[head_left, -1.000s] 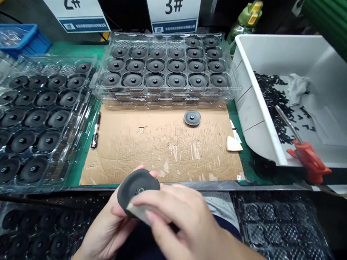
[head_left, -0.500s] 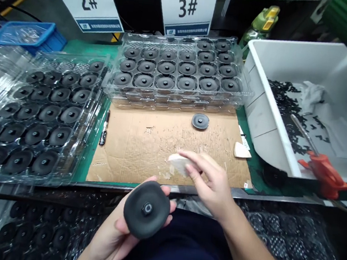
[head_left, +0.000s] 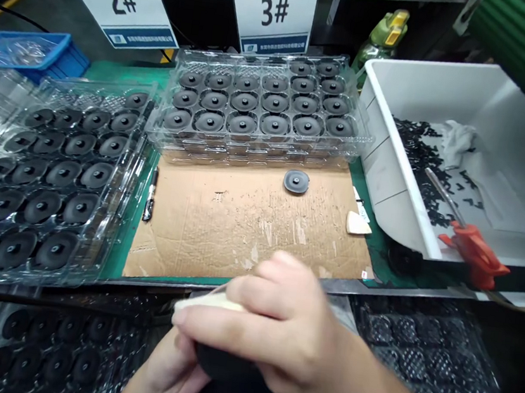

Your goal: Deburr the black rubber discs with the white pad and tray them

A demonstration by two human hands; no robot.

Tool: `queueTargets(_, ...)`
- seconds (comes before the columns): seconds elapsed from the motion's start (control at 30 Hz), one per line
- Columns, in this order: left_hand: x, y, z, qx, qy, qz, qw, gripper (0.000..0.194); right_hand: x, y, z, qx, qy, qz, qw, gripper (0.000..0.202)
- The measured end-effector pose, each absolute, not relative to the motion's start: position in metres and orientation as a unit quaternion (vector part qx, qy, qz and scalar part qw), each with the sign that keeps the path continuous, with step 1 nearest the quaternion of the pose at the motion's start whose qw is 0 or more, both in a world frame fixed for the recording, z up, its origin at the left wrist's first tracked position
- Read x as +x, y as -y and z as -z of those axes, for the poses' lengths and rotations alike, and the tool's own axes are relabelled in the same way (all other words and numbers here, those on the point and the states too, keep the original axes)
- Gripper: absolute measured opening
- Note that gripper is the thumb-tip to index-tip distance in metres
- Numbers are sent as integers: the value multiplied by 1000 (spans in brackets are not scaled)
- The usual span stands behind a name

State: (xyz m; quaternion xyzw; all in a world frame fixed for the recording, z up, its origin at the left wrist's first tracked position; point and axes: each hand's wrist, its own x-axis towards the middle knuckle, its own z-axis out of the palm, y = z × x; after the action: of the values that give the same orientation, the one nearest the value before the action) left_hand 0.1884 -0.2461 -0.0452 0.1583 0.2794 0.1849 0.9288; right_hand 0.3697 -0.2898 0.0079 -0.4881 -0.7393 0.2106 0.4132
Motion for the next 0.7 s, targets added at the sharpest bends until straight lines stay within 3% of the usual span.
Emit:
queueTargets(0.1,184,248,54,165,-263,-206,928,44,373,284,-9,-534,745,-251,312,36)
queueTargets(0.17,183,248,57,159,-245,-217,931,37,370,283,-6,-565,736,-235,288,39)
queueTargets(0.27,185,248,56,149,-248,-237,927,31,350,287,-3,-578,697,-157,394,34)
queueTargets(0.43,191,246,52,184,-270,-358,875,58,315,302,0,-614,650,-59,444,29)
queueTargets(0.6,197,242,47,207,-240,-391,864,49,334,308,19,-536,492,-386,567,23)
queueTargets(0.7,198,240,44,209,-228,-390,867,51,356,312,32,-610,366,-366,600,24)
